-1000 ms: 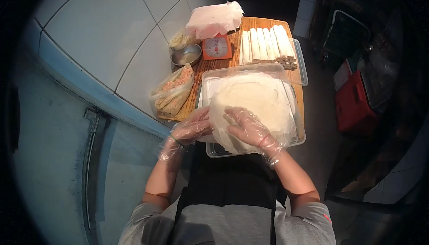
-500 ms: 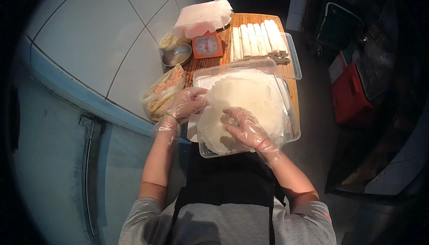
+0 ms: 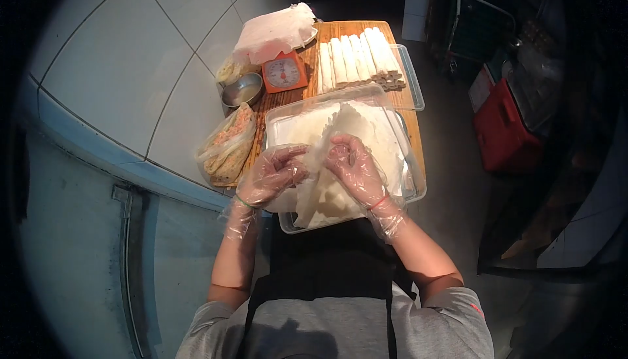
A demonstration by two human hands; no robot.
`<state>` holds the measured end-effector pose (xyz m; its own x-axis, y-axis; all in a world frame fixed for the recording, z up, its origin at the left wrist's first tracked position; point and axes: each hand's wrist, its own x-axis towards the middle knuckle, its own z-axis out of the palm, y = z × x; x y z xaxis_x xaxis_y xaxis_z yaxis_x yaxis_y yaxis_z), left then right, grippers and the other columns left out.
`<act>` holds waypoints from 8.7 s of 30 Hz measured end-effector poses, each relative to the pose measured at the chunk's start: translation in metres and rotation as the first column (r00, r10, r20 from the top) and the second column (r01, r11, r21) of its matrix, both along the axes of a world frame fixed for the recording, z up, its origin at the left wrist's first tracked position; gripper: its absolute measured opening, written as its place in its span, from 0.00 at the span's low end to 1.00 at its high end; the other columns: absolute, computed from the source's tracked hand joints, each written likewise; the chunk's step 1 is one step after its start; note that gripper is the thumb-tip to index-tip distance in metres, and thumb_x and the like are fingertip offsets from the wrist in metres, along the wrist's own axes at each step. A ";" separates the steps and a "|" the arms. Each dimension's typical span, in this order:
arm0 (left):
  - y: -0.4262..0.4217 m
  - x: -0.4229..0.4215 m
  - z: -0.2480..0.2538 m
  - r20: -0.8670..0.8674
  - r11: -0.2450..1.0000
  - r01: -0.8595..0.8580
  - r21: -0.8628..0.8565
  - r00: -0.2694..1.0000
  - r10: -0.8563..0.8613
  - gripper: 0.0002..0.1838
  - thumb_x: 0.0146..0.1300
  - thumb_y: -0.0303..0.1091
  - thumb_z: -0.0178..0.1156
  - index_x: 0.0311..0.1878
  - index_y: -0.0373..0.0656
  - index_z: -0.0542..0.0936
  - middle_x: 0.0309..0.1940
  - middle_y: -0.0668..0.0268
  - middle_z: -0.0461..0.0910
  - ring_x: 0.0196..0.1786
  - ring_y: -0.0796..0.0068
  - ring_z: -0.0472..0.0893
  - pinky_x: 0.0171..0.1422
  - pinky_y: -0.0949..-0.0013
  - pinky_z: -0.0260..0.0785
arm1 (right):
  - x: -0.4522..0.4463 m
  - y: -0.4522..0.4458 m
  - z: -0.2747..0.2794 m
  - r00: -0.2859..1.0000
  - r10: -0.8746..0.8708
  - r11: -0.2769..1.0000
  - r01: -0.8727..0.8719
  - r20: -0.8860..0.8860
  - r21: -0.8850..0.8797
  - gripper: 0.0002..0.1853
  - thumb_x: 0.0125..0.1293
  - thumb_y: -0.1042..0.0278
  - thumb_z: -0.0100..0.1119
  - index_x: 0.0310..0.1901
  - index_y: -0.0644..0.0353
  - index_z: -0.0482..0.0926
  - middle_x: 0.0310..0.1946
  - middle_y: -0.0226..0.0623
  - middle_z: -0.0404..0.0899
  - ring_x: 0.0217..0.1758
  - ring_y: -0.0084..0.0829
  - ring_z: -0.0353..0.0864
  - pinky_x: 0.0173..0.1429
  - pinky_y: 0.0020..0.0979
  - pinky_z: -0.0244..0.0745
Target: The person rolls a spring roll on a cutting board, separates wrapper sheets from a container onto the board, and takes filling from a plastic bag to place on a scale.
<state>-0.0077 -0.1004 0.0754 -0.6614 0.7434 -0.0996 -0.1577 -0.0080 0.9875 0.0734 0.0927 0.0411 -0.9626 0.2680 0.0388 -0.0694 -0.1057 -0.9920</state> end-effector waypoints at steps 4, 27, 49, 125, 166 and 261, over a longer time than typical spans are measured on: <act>0.014 0.009 -0.007 -0.135 0.998 0.018 -0.066 0.991 -0.027 0.22 0.66 0.26 0.60 0.63 0.31 0.75 0.40 0.66 0.81 0.41 0.84 0.76 0.48 0.77 0.72 | 0.008 -0.011 0.008 0.998 -0.036 0.998 0.038 -0.058 0.040 0.21 0.62 0.69 0.69 0.52 0.64 0.71 0.38 0.27 0.73 0.40 0.16 0.71 0.45 0.21 0.72; 0.021 0.001 0.000 -0.243 0.978 -0.185 -0.100 0.957 0.156 0.08 0.64 0.32 0.65 0.40 0.37 0.81 0.32 0.71 0.80 0.35 0.85 0.74 0.40 0.77 0.67 | 0.014 -0.004 -0.015 0.983 -0.129 0.992 0.129 -0.130 -0.013 0.04 0.66 0.76 0.62 0.33 0.65 0.78 0.28 0.26 0.78 0.34 0.15 0.76 0.40 0.21 0.73; 0.045 -0.044 -0.025 -0.753 0.717 -0.241 -0.655 0.292 -0.590 0.09 0.53 0.24 0.60 0.39 0.40 0.81 0.36 0.52 0.80 0.42 0.51 0.81 0.49 0.55 0.74 | 0.006 0.011 -0.004 0.960 0.151 0.516 0.129 -0.238 0.847 0.21 0.53 0.84 0.51 0.47 0.59 0.84 0.38 0.47 0.78 0.46 0.50 0.76 0.52 0.43 0.73; -0.031 -0.058 0.060 -0.439 0.998 -0.022 -0.054 0.899 -0.004 0.44 0.51 0.32 0.67 0.73 0.33 0.63 0.66 0.61 0.68 0.60 0.76 0.72 0.60 0.74 0.68 | 0.021 0.173 0.035 0.976 0.052 0.997 -0.061 -0.213 -0.038 0.48 0.43 0.72 0.62 0.73 0.68 0.60 0.71 0.40 0.65 0.72 0.32 0.67 0.73 0.30 0.61; -0.155 -0.148 0.017 -0.755 0.406 -0.638 -0.655 0.580 -0.307 0.44 0.50 0.32 0.68 0.73 0.43 0.63 0.63 0.46 0.73 0.58 0.47 0.79 0.62 0.54 0.72 | 0.072 0.189 0.051 0.943 -0.008 0.950 0.111 -0.332 0.291 0.53 0.43 0.54 0.67 0.71 0.73 0.61 0.75 0.48 0.57 0.80 0.39 0.53 0.82 0.37 0.37; -0.318 0.210 0.010 -0.255 0.055 -0.972 0.229 -0.005 0.967 0.38 0.67 0.55 0.57 0.70 0.37 0.62 0.63 0.54 0.73 0.57 0.62 0.79 0.47 0.64 0.77 | -0.116 0.007 -0.058 0.942 0.231 0.222 -0.294 0.242 0.930 0.43 0.69 0.38 0.46 0.74 0.67 0.55 0.77 0.49 0.52 0.80 0.45 0.49 0.80 0.46 0.45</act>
<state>0.2028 -0.4179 0.0852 -0.7425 -0.6231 0.2459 0.2414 0.0934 0.9659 -0.0429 0.0993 -0.0166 -0.9795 -0.1997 0.0267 -0.1941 0.9001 -0.3899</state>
